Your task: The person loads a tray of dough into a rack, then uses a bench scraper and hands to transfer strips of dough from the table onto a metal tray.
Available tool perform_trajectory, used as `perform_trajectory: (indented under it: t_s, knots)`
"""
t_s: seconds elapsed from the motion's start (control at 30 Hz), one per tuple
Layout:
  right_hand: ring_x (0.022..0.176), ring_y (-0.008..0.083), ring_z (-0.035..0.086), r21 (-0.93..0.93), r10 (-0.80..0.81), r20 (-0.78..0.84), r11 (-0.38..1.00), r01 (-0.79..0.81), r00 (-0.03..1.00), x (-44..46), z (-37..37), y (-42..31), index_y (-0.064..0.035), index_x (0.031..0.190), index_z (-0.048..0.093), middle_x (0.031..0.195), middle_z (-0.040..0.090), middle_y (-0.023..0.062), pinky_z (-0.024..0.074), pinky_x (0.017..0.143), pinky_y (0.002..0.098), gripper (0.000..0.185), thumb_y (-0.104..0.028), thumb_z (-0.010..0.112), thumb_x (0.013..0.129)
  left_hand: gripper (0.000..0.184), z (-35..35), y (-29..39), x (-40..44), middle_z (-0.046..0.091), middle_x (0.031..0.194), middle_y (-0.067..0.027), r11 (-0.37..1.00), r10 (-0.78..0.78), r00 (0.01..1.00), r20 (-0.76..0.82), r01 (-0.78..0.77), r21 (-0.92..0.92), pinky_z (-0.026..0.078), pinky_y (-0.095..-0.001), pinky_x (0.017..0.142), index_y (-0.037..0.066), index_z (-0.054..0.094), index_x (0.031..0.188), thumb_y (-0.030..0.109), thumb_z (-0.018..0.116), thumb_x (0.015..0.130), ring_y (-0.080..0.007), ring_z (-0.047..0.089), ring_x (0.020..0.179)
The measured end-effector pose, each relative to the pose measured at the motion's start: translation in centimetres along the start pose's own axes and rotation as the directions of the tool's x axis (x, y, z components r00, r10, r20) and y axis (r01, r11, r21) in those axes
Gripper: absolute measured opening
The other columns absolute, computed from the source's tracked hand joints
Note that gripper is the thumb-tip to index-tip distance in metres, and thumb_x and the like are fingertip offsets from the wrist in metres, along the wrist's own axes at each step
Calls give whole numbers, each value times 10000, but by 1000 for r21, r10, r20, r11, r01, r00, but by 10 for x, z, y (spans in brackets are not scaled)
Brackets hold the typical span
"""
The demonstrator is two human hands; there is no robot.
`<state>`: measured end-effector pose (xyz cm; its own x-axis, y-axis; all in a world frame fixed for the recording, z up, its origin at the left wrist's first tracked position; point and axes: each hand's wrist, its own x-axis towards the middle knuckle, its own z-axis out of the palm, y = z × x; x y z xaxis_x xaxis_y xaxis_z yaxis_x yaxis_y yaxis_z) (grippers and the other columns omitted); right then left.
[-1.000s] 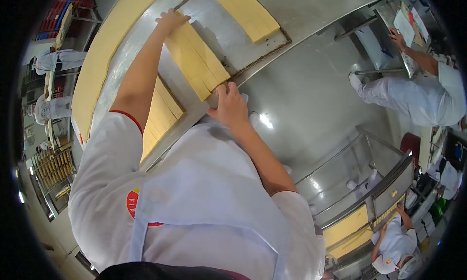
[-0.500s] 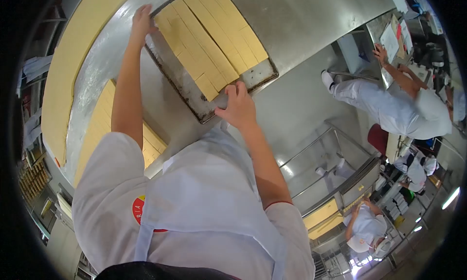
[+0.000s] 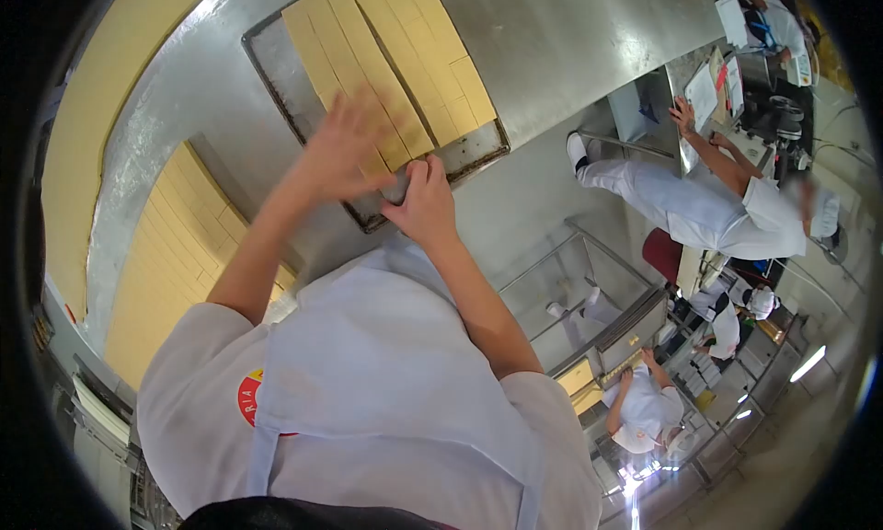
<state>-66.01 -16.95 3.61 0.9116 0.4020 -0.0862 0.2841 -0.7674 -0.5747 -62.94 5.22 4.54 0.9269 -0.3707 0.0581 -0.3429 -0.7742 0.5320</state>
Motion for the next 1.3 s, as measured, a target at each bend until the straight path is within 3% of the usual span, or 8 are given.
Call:
perform_trajectory:
  t_s: [0.13,0.23,0.43,0.73,0.97,1.17,1.27,1.3]
  knots:
    - [1009,453,579,33,-103,-40,994,104,994,2,11,13,-12,1084,468,1137,506,261,529,815,519,635,-188,895,650,812,38,55,-9,381,1625,-105,971,-169,982,83,151,188,145,-733,1196,181,476,1532,442,737,808,-401,265,1535]
    - [1037,454,563,29,-84,-35,996,85,996,0,10,9,-6,1085,452,1127,507,262,521,851,514,670,-180,913,631,728,69,61,1,434,1590,-47,940,-202,955,-216,251,232,170,-739,1186,211,504,1505,389,727,834,-376,317,1513]
    - [1088,438,548,29,-144,-19,989,144,989,-7,14,27,-17,1071,441,1140,505,256,498,914,505,677,-195,922,629,581,74,54,8,509,1515,27,912,-162,965,-206,227,342,225,-727,1167,283,544,1455,399,700,908,-334,413,1442]
    - [1113,456,546,-30,-78,200,996,86,977,-117,-62,99,-18,1127,487,1226,491,259,497,935,516,670,-262,895,655,500,77,70,25,526,1474,-1,909,-174,967,-186,231,347,248,-695,1170,245,562,1409,419,667,953,-349,395,1441]
    - [1117,421,581,-36,-107,176,993,115,979,-239,-173,204,-55,1075,490,1269,522,242,510,888,503,648,-231,909,615,501,101,66,15,520,1476,-28,871,-144,966,-215,227,435,251,-618,1215,207,557,1420,403,653,970,-332,412,1427]
    - [1054,423,591,27,-115,117,993,113,986,-233,-229,222,-64,1028,454,1186,548,217,508,843,486,677,-237,928,576,631,112,70,18,508,1489,-82,816,-184,948,-259,295,498,269,-571,1223,170,475,1505,442,658,965,-351,413,1421]
    - [1037,427,581,56,-235,61,971,232,970,-178,-229,202,-59,1025,452,1101,558,212,506,831,482,679,-250,929,582,651,81,101,12,504,1504,-130,935,-243,800,-549,344,87,292,-535,1222,132,451,1519,359,695,959,-342,433,1425]
    - [1046,430,575,91,-255,51,964,249,966,-155,-222,191,-56,1026,454,1075,557,209,501,840,485,673,-252,926,588,659,82,108,10,504,1505,-130,903,-421,746,-516,289,-320,321,-512,1206,108,439,1523,356,694,968,-321,453,1408]
